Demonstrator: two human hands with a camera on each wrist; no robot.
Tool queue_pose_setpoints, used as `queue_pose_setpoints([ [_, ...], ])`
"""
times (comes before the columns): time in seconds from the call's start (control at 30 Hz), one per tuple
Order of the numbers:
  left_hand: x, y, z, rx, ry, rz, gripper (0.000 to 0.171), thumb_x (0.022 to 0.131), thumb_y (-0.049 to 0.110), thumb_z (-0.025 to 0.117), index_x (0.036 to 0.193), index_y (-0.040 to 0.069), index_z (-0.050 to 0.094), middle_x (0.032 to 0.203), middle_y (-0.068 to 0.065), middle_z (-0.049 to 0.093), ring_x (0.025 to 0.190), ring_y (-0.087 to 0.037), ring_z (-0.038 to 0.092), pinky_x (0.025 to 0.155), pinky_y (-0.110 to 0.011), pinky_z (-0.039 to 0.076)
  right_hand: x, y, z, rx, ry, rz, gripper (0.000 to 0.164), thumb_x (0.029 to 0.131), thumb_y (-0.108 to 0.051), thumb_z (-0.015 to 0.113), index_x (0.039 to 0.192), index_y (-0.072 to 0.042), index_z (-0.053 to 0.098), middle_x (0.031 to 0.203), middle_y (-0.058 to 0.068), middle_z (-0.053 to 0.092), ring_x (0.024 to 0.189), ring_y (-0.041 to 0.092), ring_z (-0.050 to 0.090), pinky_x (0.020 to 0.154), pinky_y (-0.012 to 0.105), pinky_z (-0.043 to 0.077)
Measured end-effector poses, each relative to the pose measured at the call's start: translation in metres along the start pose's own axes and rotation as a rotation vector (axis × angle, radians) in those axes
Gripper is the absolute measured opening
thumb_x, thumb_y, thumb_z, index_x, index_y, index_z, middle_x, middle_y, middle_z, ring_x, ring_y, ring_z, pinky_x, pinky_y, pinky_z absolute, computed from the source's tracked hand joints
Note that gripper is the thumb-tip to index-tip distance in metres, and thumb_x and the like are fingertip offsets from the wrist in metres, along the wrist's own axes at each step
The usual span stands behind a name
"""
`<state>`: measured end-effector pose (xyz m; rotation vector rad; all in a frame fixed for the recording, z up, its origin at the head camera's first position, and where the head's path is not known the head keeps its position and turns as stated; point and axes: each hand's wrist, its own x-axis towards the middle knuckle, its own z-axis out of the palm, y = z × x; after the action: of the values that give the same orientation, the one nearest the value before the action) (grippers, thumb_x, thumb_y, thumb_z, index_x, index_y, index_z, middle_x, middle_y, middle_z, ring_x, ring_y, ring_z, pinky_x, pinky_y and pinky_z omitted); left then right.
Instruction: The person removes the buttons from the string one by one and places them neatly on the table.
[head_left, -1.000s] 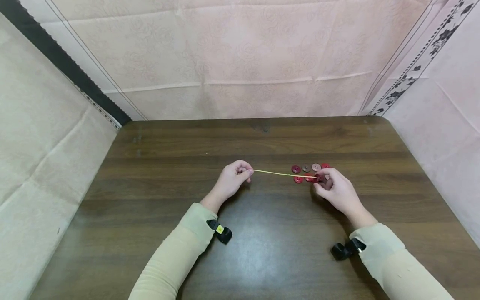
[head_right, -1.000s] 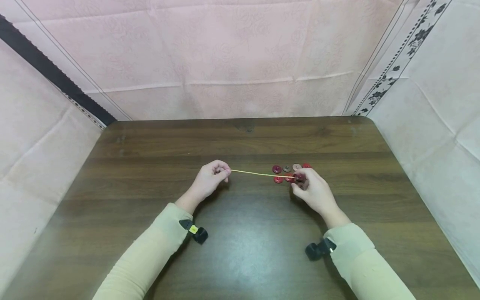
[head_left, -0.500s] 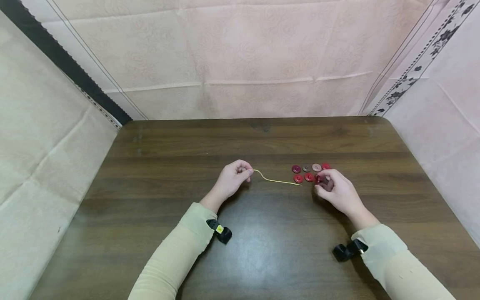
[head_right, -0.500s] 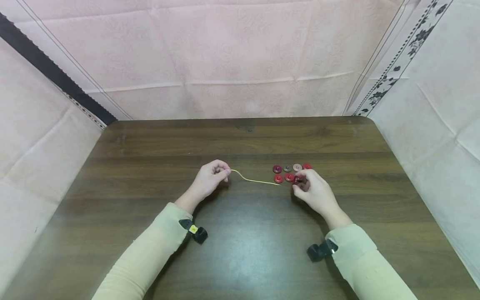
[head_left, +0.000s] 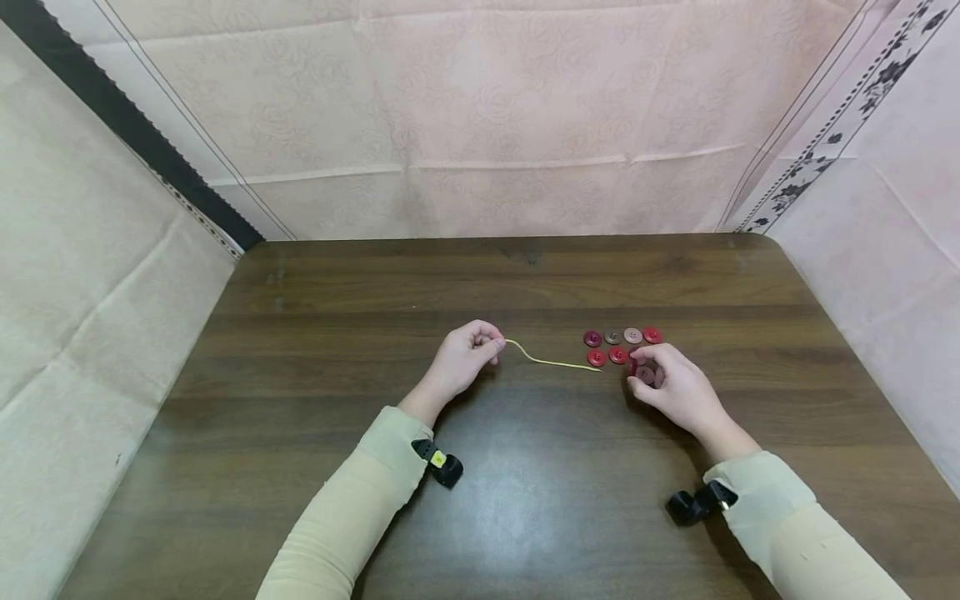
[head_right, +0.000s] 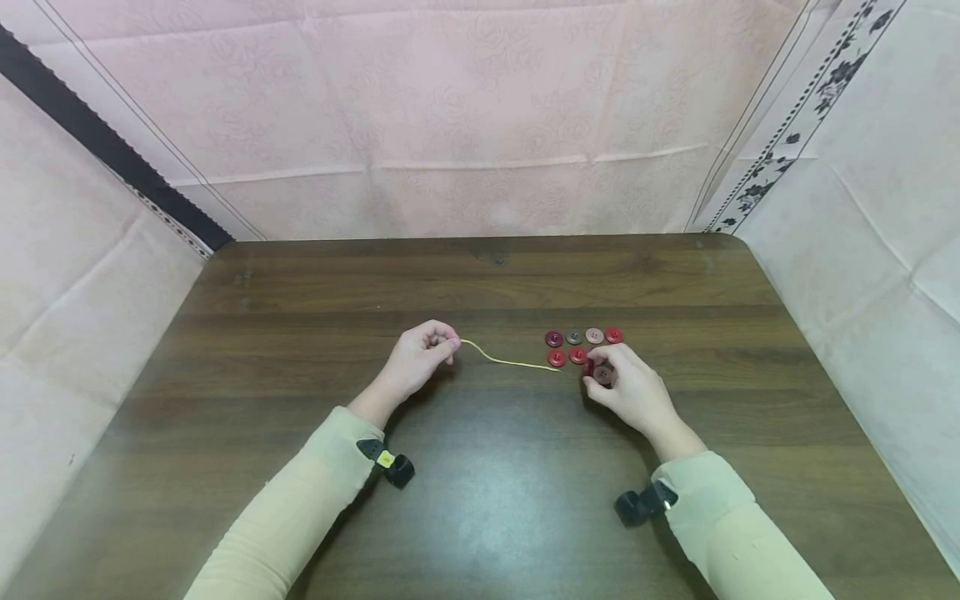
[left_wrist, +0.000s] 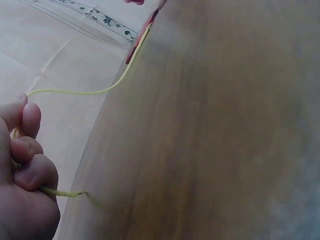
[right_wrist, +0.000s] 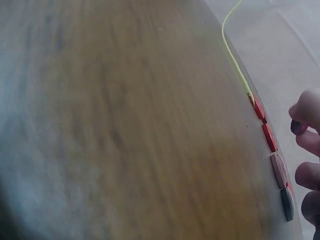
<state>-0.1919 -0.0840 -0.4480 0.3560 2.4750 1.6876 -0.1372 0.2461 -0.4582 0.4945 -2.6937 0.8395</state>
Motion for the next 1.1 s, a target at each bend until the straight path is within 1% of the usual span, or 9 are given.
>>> queue_pose_setpoints([
  [0.2,-0.0004,-0.0006,-0.0001,-0.011,0.0,-0.002,0.01,0.09,0.019,0.064,0.093,0.01,0.063,0.069,-0.001,0.061,0.069,-0.018,0.06,0.065,-0.029,0.044,0.0002,0.0009,0.0009,-0.041,-0.03,0.006,0.031,0.075,-0.012,0.076,0.103,-0.008,0.063,0.09,0.002,0.056,0.065,0.009,0.046,0.057,0.03,0.041],
  [0.43,-0.0003,-0.001,0.0,-0.014,0.001,-0.003,0.01,0.09,0.02,0.064,0.092,0.01,0.063,0.07,-0.002,0.062,0.069,-0.017,0.061,0.065,-0.029,0.044,-0.0012,0.0025,0.0033,-0.096,-0.03,-0.03,0.03,0.073,-0.015,0.077,0.1,-0.008,0.066,0.094,0.002,0.059,0.069,0.011,0.047,0.061,0.035,0.043],
  [0.67,-0.0008,-0.0012,-0.0004,-0.011,-0.001,-0.004,0.01,0.09,0.02,0.064,0.092,0.01,0.063,0.07,-0.001,0.062,0.07,-0.017,0.061,0.066,-0.029,0.044,0.0002,-0.0022,0.0025,-0.101,-0.113,0.023,0.028,0.077,-0.021,0.075,0.1,-0.009,0.066,0.096,0.003,0.058,0.081,0.018,0.057,0.067,0.043,0.048],
  [0.87,-0.0011,-0.0013,-0.0003,-0.01,0.001,0.001,0.01,0.09,0.02,0.064,0.092,0.011,0.063,0.07,-0.001,0.062,0.069,-0.016,0.061,0.066,-0.03,0.045,0.0023,-0.0049,0.0023,-0.125,-0.167,0.067,0.027,0.08,-0.024,0.073,0.102,-0.01,0.066,0.098,0.004,0.057,0.084,0.018,0.056,0.07,0.045,0.047],
  [1.1,-0.0005,-0.0018,0.0002,-0.013,0.002,-0.003,0.01,0.091,0.02,0.064,0.092,0.01,0.063,0.07,-0.001,0.062,0.069,-0.016,0.061,0.067,-0.03,0.045,0.0027,-0.0048,0.0026,-0.158,-0.182,0.078,0.028,0.08,-0.026,0.073,0.104,-0.011,0.067,0.094,0.002,0.054,0.081,0.016,0.052,0.066,0.044,0.046],
])
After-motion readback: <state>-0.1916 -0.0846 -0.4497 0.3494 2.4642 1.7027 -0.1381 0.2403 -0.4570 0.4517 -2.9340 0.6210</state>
